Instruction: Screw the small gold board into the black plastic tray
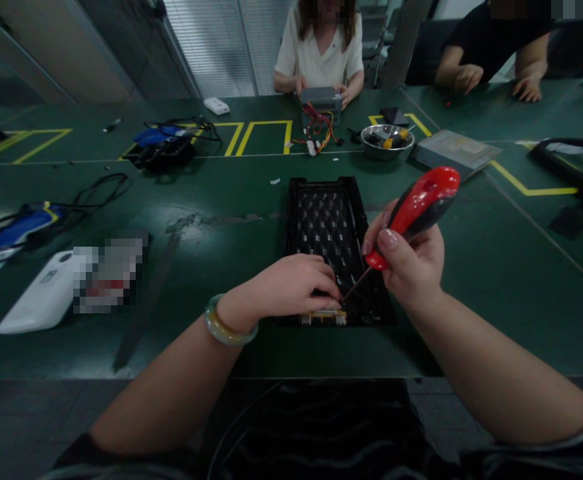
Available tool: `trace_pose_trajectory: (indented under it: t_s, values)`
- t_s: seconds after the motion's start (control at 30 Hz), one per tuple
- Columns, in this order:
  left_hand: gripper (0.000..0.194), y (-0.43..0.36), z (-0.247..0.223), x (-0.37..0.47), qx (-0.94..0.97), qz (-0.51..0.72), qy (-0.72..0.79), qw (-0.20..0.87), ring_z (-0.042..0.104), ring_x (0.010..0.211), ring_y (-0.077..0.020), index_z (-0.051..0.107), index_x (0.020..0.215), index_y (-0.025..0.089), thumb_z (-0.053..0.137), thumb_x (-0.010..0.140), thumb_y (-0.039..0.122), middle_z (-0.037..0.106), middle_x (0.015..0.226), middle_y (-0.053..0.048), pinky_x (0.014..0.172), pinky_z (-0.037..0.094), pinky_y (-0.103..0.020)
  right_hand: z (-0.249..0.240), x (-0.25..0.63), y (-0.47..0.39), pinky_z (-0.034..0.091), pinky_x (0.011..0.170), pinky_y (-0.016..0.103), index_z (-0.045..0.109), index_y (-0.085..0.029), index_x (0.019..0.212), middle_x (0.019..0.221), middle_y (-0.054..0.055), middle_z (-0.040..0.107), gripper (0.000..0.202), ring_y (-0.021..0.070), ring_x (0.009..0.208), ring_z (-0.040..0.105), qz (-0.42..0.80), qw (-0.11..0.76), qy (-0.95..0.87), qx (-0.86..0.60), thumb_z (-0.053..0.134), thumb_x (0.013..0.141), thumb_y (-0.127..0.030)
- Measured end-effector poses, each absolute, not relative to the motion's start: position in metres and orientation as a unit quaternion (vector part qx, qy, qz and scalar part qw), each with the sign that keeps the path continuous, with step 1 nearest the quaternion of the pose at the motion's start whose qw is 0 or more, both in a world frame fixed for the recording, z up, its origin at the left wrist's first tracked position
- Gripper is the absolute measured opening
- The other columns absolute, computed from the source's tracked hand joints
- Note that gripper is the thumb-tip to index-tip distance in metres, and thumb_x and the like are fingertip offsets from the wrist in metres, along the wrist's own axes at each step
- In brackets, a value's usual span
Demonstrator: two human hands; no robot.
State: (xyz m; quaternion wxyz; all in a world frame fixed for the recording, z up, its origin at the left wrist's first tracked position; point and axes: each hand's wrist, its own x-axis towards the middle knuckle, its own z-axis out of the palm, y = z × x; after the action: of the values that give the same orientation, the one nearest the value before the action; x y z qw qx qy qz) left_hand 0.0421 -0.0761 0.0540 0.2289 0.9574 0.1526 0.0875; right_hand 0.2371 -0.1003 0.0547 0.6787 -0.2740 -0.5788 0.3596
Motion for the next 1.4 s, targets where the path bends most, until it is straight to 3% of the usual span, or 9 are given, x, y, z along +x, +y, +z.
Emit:
trace_pose_trajectory:
  t_s: [0.17,0.33,0.5,0.77,1.13,1.4]
  values:
    - [0.024,-0.074,0.057,0.040,0.956,0.083,0.152,0.237,0.060,0.090,-0.0155,0.077,0.102,0.025,0.057,0.096,0.038,0.072,0.095,-0.002,0.083,0.044,-0.028,0.058,0.245,-0.084,0.030,0.041,0.027,0.052,-0.024,0.080,0.057,-0.004,0.051,0.022,0.0101,0.045,0.043,0.325,0.754,-0.483,-0.304,0.066,0.084,-0.040]
    - [0.024,-0.069,0.066,0.027,0.937,0.125,0.193,0.263,0.061,0.097,-0.0143,0.072,0.113,0.025,0.053,0.099,0.031,0.073,0.105,-0.001,0.090,0.043,-0.028,0.051,0.257,-0.068,0.015,0.038,0.028,0.046,-0.025,0.078,0.064,-0.004,0.053,0.031,0.0085,0.041,0.033,0.327,0.768,-0.418,-0.358,0.063,0.083,-0.050]
    - [0.021,-0.056,0.064,0.006,0.927,0.114,0.297,0.200,0.061,0.101,-0.0178,0.072,0.107,0.023,0.057,0.096,0.031,0.072,0.105,-0.002,0.092,0.043,-0.033,0.039,0.261,-0.058,0.019,0.038,0.027,0.046,-0.025,0.081,0.065,-0.005,0.057,0.031,0.0093,0.044,0.039,0.309,0.773,-0.401,-0.382,0.065,0.082,-0.050]
    - [0.018,-0.066,0.064,-0.003,0.940,0.047,0.301,0.155,0.049,0.112,-0.0246,0.077,0.088,0.030,0.061,0.091,0.038,0.062,0.119,-0.004,0.097,0.033,-0.044,0.028,0.256,-0.055,0.026,0.040,0.022,0.049,-0.022,0.088,0.062,-0.005,0.059,0.027,0.0080,0.048,0.047,0.320,0.766,-0.401,-0.387,0.068,0.082,-0.041]
    - [0.033,-0.071,0.061,0.001,0.933,0.008,0.312,0.179,0.049,0.107,-0.0230,0.079,0.088,0.033,0.050,0.097,0.046,0.063,0.116,-0.002,0.093,0.031,-0.041,0.023,0.249,-0.054,0.036,0.043,0.022,0.049,-0.023,0.090,0.062,-0.005,0.059,0.023,0.0097,0.052,0.053,0.329,0.744,-0.445,-0.376,0.067,0.083,-0.036]
    - [0.037,-0.069,0.060,0.002,0.932,0.030,0.328,0.154,0.049,0.109,-0.0232,0.078,0.094,0.032,0.043,0.100,0.044,0.066,0.118,-0.001,0.094,0.029,-0.042,0.024,0.255,-0.054,0.025,0.039,0.023,0.048,-0.025,0.090,0.066,-0.006,0.058,0.026,0.0081,0.049,0.046,0.296,0.755,-0.431,-0.396,0.065,0.086,-0.043]
